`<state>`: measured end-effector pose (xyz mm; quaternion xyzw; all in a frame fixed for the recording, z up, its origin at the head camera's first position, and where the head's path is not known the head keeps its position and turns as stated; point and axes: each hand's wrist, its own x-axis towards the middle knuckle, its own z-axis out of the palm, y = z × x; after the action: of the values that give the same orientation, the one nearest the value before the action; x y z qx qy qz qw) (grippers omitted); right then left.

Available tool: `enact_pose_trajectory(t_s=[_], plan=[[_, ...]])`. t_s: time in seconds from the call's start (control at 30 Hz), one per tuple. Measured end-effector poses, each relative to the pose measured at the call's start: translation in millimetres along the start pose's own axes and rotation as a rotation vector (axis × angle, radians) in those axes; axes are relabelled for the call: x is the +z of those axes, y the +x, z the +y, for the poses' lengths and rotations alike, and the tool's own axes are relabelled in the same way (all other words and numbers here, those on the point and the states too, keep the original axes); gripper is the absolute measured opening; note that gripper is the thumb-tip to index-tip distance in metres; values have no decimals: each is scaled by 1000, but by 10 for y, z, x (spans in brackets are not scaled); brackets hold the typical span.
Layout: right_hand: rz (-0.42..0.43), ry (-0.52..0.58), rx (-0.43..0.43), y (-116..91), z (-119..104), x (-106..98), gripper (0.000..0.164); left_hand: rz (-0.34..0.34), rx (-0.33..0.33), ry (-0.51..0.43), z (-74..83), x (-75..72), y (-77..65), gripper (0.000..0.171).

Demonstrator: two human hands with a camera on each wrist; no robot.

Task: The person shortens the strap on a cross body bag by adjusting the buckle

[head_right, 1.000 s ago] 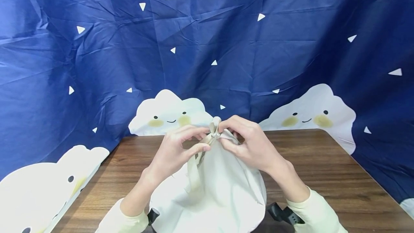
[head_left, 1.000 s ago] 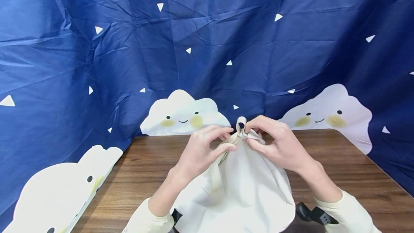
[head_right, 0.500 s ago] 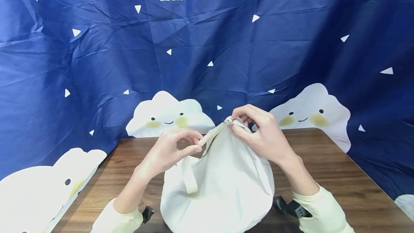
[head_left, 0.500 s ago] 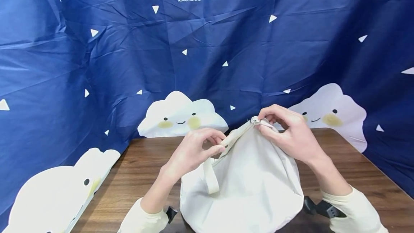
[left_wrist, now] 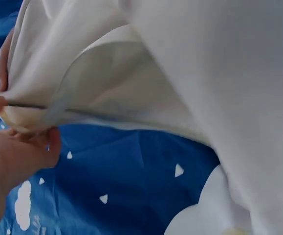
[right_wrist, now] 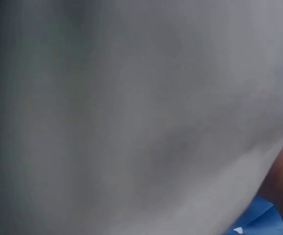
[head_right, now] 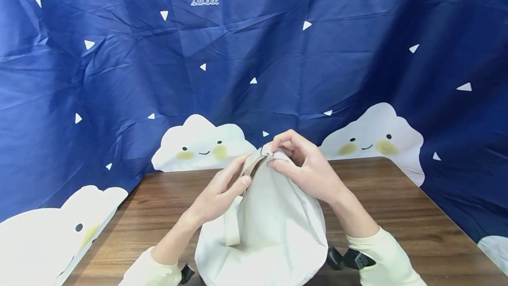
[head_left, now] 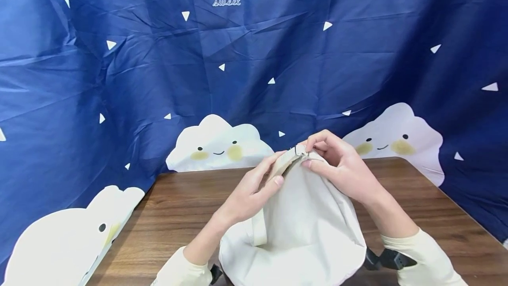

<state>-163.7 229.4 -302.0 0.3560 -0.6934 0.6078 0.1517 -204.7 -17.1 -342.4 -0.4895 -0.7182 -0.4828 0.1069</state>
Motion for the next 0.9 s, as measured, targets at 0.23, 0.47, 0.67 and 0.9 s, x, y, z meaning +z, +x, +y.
enact_pose_trajectory(t_s=[0.23,0.47,0.67,0.9], plan=[[-28,483,147,108,-16,14,25,228,44,124,15,-139,-40,49],[-191,1096,104,174,-107,-130,37,349,61,205,45,-624,-106,55],[-210,1104,184,233,-214,-387,34,457,-105,48,-11,-1074,-240,49],[-264,305,392,230,-254,-580,17,599,-260,-583,-74,-1589,-299,28]])
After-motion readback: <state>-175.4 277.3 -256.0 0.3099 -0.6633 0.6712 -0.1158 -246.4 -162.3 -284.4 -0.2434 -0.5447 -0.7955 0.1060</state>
